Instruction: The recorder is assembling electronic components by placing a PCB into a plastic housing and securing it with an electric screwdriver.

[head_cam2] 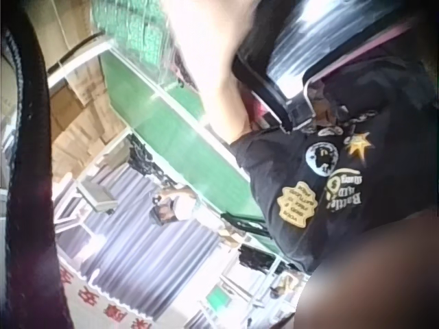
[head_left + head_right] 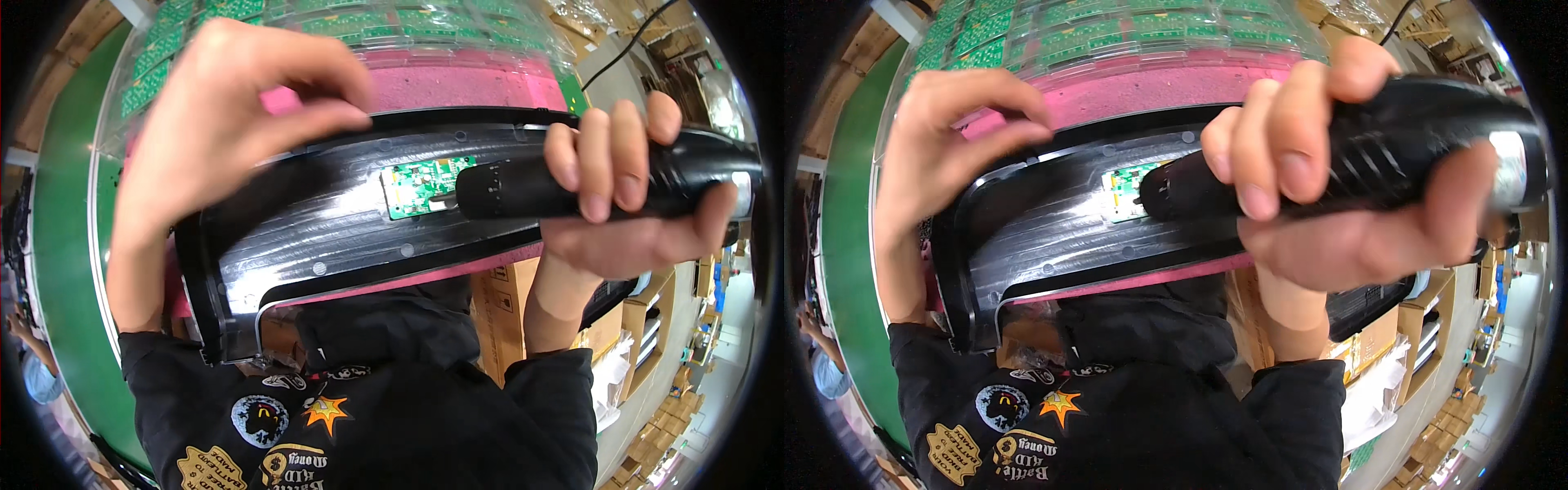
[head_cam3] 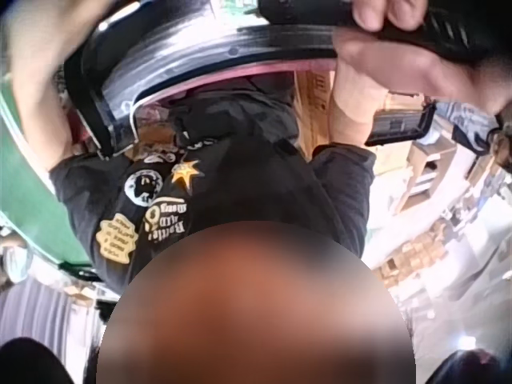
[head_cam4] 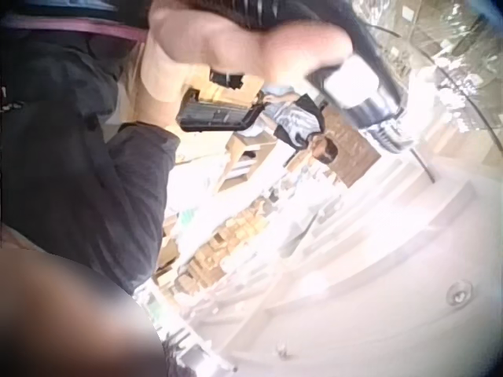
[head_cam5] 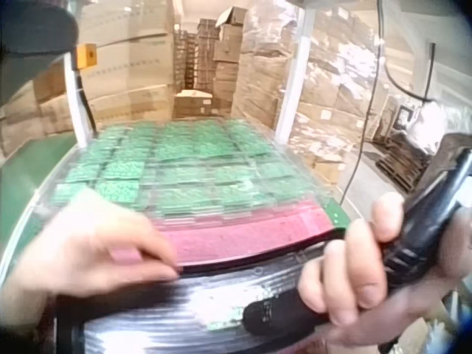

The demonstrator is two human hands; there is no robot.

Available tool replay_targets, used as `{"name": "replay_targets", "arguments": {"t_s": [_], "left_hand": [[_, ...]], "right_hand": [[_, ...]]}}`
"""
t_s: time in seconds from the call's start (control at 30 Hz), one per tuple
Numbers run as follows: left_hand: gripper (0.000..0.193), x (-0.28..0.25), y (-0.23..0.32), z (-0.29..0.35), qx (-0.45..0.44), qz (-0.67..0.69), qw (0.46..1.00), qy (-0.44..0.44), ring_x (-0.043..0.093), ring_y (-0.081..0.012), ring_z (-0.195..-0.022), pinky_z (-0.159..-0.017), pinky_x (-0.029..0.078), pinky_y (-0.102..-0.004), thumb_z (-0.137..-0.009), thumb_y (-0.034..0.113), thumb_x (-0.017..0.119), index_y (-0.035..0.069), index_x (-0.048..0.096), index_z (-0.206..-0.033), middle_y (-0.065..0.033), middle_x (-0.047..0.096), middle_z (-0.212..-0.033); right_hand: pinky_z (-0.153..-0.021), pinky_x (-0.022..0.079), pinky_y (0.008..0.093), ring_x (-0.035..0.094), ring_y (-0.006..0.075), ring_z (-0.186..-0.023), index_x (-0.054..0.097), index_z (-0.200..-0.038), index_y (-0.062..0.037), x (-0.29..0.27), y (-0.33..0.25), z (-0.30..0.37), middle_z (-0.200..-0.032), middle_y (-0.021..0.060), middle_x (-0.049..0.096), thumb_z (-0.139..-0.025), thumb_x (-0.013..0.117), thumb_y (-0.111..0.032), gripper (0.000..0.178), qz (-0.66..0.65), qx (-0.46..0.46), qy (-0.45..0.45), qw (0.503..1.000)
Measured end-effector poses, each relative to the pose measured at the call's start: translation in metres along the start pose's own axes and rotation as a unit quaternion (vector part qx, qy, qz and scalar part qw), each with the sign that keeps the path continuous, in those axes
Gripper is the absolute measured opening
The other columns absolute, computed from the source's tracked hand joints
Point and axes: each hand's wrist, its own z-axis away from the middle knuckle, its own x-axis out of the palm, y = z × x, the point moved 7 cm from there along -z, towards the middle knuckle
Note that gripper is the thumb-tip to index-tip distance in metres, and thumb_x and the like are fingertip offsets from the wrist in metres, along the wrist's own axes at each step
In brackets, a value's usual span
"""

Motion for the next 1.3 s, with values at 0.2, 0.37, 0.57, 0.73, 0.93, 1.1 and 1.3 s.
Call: {"name": "replay_targets", "arguments": {"t_s": [0.2, 0.37, 0.57, 0.73, 0.93, 1.1, 1.3], "left_hand": [[0.011, 0.035, 0.017, 0.009, -0.056, 0.222, 0.973, -0.032, 0.071, -0.0169, -0.077, -0.068, 0.056, -0.0265, -0.079, -0.001, 0.076, -0.003, 0.069, -0.088, -0.0099, 0.072, -0.084], [0.009, 0.044, -0.004, 0.016, -0.223, 0.425, 0.875, -0.057, 0.070, -0.0154, -0.080, -0.073, 0.056, -0.0258, -0.083, -0.002, 0.073, -0.003, 0.068, -0.090, -0.0098, 0.071, -0.086], [0.010, 0.045, -0.004, 0.014, -0.182, 0.395, 0.898, -0.062, 0.070, -0.0151, -0.082, -0.074, 0.057, -0.0260, -0.081, -0.003, 0.075, -0.004, 0.069, -0.089, -0.0111, 0.071, -0.087], [0.011, 0.045, -0.005, 0.016, -0.165, 0.424, 0.890, -0.035, 0.070, -0.0151, -0.082, -0.075, 0.056, -0.0258, -0.080, -0.008, 0.074, -0.004, 0.070, -0.089, -0.0115, 0.072, -0.088], [0.017, 0.044, -0.001, 0.014, -0.160, 0.420, 0.893, -0.039, 0.069, -0.0164, -0.086, -0.078, 0.055, -0.0264, -0.083, -0.008, 0.070, -0.004, 0.069, -0.099, -0.0124, 0.071, -0.096], [0.022, 0.036, 0.017, 0.013, 0.025, 0.302, 0.952, -0.030, 0.069, -0.0244, -0.086, -0.077, 0.055, -0.0330, -0.080, -0.003, 0.074, -0.005, 0.068, -0.101, -0.0135, 0.070, -0.098], [0.028, 0.037, 0.025, 0.016, 0.156, 0.109, 0.981, 0.037, 0.068, -0.0304, -0.077, -0.068, 0.056, -0.0358, -0.069, 0.004, 0.081, -0.005, 0.068, -0.092, -0.0151, 0.069, -0.083]], "right_hand": [[-0.056, 0.044, 0.0270, 0.049, 0.0083, -0.047, 0.048, -0.095, -0.0092, 0.033, -0.009, -0.001, -0.062, -0.0040, 0.050, -0.081, 0.065, -0.037, 0.036, -0.076, -0.061, 0.004, 0.995], [-0.058, 0.046, 0.0257, 0.053, 0.0071, -0.047, 0.048, -0.095, -0.0112, 0.040, -0.017, 0.002, -0.062, -0.0057, 0.054, -0.078, 0.068, -0.037, 0.037, -0.034, -0.058, -0.020, 0.998], [-0.056, 0.045, 0.0241, 0.052, 0.0059, -0.046, 0.049, -0.094, -0.0110, 0.041, -0.036, 0.009, -0.061, -0.0069, 0.055, -0.074, 0.072, -0.035, 0.039, 0.030, -0.133, -0.013, 0.991], [-0.056, 0.044, 0.0232, 0.052, 0.0056, -0.045, 0.049, -0.093, -0.0110, 0.045, -0.034, 0.009, -0.060, -0.0076, 0.054, -0.073, 0.072, -0.035, 0.039, 0.030, -0.131, -0.003, 0.991], [-0.057, 0.044, 0.0231, 0.050, 0.0055, -0.045, 0.049, -0.093, -0.0113, 0.048, -0.037, 0.010, -0.059, -0.0076, 0.053, -0.071, 0.074, -0.035, 0.041, 0.035, -0.131, -0.015, 0.991], [-0.058, 0.043, 0.0244, 0.050, 0.0064, -0.046, 0.049, -0.095, -0.0105, 0.049, -0.032, 0.009, -0.060, -0.0066, 0.053, -0.072, 0.074, -0.037, 0.043, 0.032, -0.127, -0.010, 0.991], [-0.058, 0.043, 0.0260, 0.051, 0.0083, -0.050, 0.049, -0.099, -0.0089, 0.051, -0.025, 0.009, -0.064, -0.0044, 0.053, -0.073, 0.074, -0.042, 0.049, 0.061, -0.107, -0.039, 0.992]]}}
